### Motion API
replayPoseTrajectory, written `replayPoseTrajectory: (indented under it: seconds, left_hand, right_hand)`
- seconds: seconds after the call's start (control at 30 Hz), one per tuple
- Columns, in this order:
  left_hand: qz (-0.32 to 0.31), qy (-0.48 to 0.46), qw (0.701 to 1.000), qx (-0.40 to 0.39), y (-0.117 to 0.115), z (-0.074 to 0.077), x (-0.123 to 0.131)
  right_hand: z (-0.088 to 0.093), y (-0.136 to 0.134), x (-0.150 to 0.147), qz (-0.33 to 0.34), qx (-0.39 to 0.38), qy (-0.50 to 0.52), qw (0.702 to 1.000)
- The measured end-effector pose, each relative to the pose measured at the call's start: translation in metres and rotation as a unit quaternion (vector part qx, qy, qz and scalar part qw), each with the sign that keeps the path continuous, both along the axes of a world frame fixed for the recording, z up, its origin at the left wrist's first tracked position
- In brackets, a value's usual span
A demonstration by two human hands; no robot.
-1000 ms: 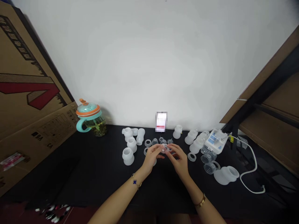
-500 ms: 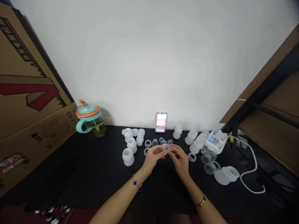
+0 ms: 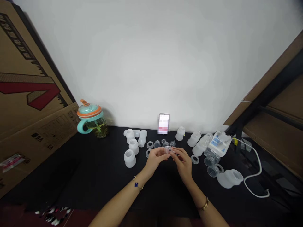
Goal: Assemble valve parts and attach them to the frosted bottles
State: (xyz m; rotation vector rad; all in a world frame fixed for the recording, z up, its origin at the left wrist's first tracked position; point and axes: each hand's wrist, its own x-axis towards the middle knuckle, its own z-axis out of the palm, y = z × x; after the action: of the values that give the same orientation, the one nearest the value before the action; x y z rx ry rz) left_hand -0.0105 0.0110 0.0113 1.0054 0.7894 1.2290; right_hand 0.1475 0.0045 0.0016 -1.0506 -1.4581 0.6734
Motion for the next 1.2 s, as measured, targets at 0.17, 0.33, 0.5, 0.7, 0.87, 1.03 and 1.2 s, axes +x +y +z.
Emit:
replayPoseTrajectory:
  seconds: [0.17,0.33,0.5,0.7,0.87,1.03,1.2]
  left_hand:
    - [-0.003,-0.001,1.0,0.005,0.0013,-0.0003,-0.0004]
    - [-0.008,-0.003,1.0,0.008,0.0026,-0.003,0.0]
    - [-0.005,-0.001,1.0,0.005,0.0027,-0.004,0.0001]
    - [-0.006,0.0,1.0,0.008,0.003,-0.0023,0.0001]
    - [-0.002,0.005,1.0,-0.01,0.002,-0.0006,-0.0004]
    - [0.024,-0.005,0.999,-0.036,0.0027,-0.0009,0.0]
    - [0.029,-0.041,0.997,-0.064,0.0049,-0.0054,0.0006]
  right_hand:
    - [-0.0021,0.0005,0.0005,0.004,-0.012,0.004,1.0]
    - [-0.0019,0.0016,0.0011,0.011,-0.025,0.014,1.0]
    - [-0.0018,0.0016,0.0016,0.012,-0.027,0.009,1.0]
    - [-0.0011,0.0008,0.0007,0.013,-0.031,0.023,0.999]
    - [-0.0005,0.0018,-0.0001,0.013,-0.039,0.04,0.998]
    - [0.0004,0.0041,-0.0004,0.017,-0.055,0.065,0.996]
    - [-0.0013,0.0038,-0.0002,0.039,-0.057,0.08,0.994]
